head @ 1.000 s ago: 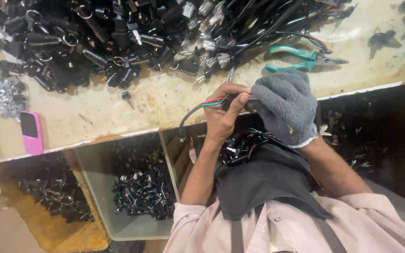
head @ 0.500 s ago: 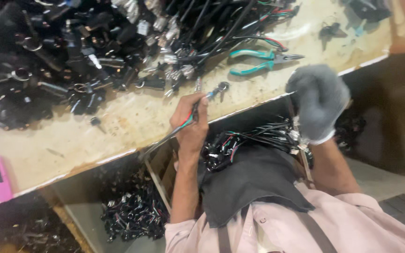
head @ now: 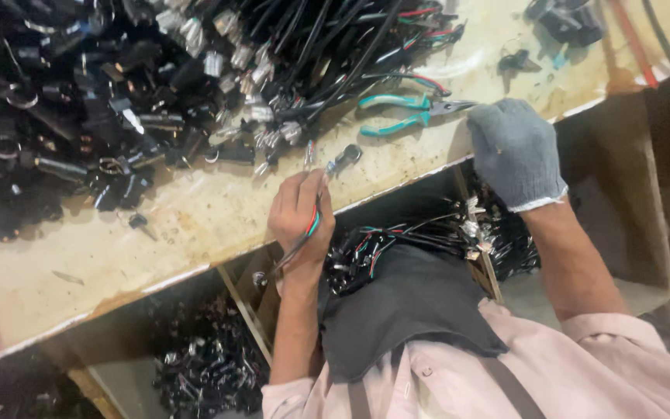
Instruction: The person repeatedly picks black cylindrical components and wire harnesses from a workbench, uses pliers to strip or adjust wires, and inserts the components into the harnesses. The person places the assembled units into a bin below the table.
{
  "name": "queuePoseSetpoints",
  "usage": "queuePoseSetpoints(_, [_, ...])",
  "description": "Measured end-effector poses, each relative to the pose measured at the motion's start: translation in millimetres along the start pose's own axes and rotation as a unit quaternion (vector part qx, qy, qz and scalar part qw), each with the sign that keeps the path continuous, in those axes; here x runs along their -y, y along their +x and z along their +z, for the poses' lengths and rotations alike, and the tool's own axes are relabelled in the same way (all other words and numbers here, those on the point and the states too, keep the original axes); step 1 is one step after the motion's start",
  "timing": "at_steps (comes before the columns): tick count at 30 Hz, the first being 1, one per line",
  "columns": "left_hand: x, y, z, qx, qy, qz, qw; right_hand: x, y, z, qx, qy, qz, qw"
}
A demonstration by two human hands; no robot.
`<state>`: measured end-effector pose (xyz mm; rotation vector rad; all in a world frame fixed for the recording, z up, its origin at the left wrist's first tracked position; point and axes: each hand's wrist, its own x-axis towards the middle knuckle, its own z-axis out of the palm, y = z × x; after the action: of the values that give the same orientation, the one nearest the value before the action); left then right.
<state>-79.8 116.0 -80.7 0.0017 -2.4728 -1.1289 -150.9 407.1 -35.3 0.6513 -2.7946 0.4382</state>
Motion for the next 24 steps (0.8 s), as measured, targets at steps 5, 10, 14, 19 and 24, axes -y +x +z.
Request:
queuePoseSetpoints(5, [4.7,0.2,-2.6,0.014,-0.027,-0.031,0.999,-9.5,-3.4,11.5,0.039,0.021,0.006,0.999])
queuePoseSetpoints(10, [11.3,-11.9,-10.1,-0.033,-0.199,-0.117,0.972,-12.5,-15.0,11.5,0.022,0.001,0.007,1.0])
queuePoseSetpoints(14, [10.9,-28.2,-26.3,-0.096,-0.328,-0.181,0.922,-5.6,-31.8,-2.4,-0.013,0.05,0.036,0.998])
queuePoseSetpoints(19, [1.4,-38.7,-41.9,-0.064,-0.195,-0.16,0.965,21.2,-41.3,-16.0,-0.098,0.333,0.239,0.907])
queuePoseSetpoints(24, [-10.8,-45.5,-46.8,0.045,-0.239,-0.136,0.96,83.3,-34.5,-5.4,-0.063,0.736,0.346,0.579])
